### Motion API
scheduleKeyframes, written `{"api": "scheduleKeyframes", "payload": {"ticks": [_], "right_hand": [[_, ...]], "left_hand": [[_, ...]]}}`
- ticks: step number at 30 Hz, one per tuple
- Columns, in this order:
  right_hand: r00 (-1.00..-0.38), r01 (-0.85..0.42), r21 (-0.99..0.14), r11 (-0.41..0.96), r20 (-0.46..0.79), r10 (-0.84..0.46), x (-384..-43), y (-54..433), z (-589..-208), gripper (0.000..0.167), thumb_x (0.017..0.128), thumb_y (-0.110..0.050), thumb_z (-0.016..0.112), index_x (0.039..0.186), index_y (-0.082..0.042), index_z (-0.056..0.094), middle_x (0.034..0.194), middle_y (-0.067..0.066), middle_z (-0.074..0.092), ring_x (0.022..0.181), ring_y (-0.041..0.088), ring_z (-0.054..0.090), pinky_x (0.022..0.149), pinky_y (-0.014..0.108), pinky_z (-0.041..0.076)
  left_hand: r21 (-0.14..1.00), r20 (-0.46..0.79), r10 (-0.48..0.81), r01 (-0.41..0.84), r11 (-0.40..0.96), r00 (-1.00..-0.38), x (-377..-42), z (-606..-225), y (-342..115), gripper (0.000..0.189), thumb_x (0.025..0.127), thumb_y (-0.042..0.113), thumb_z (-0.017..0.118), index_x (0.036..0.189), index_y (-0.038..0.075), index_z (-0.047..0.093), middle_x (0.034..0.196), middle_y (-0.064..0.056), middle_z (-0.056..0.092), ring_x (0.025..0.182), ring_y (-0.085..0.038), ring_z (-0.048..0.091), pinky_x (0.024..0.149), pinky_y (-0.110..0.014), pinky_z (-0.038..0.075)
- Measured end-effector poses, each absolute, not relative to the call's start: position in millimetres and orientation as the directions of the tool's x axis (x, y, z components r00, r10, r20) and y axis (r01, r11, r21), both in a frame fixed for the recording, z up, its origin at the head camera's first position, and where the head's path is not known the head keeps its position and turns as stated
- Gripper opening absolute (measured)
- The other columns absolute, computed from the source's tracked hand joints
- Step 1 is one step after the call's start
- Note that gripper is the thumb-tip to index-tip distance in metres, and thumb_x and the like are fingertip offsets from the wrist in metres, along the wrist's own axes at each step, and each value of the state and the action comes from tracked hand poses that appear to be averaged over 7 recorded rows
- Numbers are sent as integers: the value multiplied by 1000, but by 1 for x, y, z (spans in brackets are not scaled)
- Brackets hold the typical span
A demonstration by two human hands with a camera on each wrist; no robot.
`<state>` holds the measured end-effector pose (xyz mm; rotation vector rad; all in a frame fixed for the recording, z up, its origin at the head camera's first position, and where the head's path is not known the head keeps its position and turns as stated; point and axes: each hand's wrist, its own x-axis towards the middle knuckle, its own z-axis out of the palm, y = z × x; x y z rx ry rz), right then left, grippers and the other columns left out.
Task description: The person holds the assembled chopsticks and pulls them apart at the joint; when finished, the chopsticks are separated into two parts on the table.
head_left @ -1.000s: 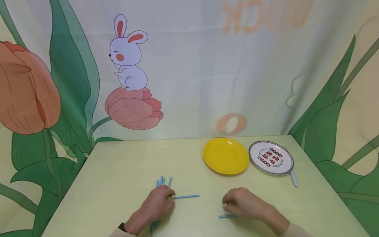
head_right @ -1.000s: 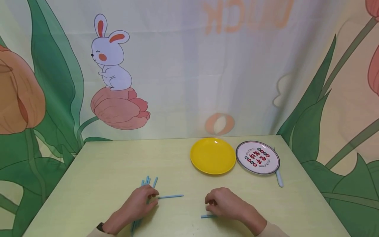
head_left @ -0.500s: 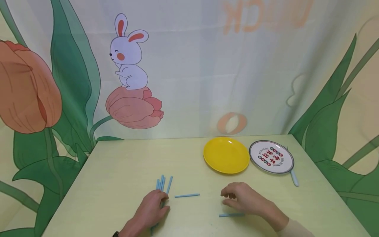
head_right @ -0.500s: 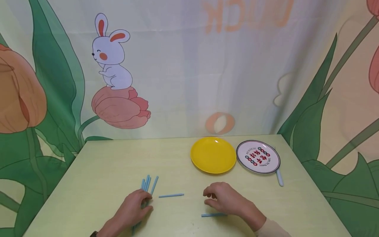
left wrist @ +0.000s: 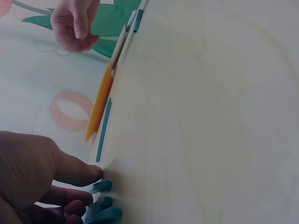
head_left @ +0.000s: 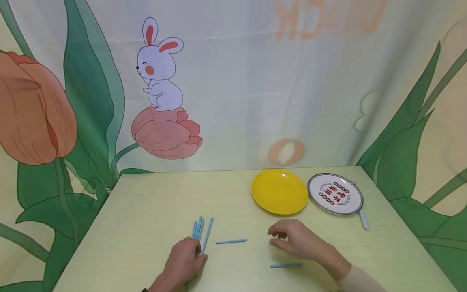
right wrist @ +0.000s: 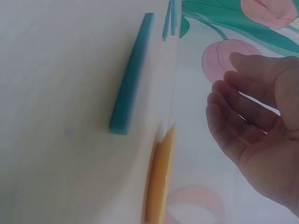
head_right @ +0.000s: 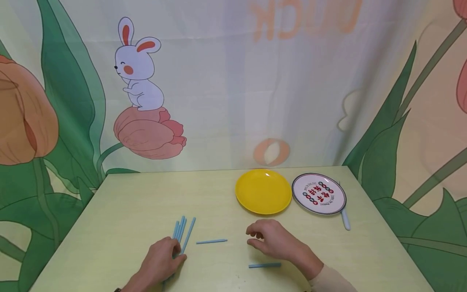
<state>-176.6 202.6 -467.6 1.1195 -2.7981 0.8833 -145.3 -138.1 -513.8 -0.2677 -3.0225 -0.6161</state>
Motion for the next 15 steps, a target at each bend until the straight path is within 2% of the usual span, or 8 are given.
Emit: {"api": "scheduleKeyframes", "payload": {"ticks": [7,15], "right_hand": [[-759,-614,-519,594,184,-624,-183,194,-463,18,89,-23,71,104,-15,72,92,-13,68,80,0,56,74,27,54],[-752,-625,-506,594,185,-633,-190,184,-459,17,89,-24,71,103,-15,72,91,-13,67,79,1,56,74,27,53]], "left_hand": [[381,48,130,139,914,-990,-146,-514,-134,18,79,22,77,73,10,66,69,4,57,62,-10,46,56,-27,41],[393,72,85,107,913,-994,-144,-515,-130,17,79,12,69,65,12,59,62,3,54,55,-11,46,48,-26,38]]}}
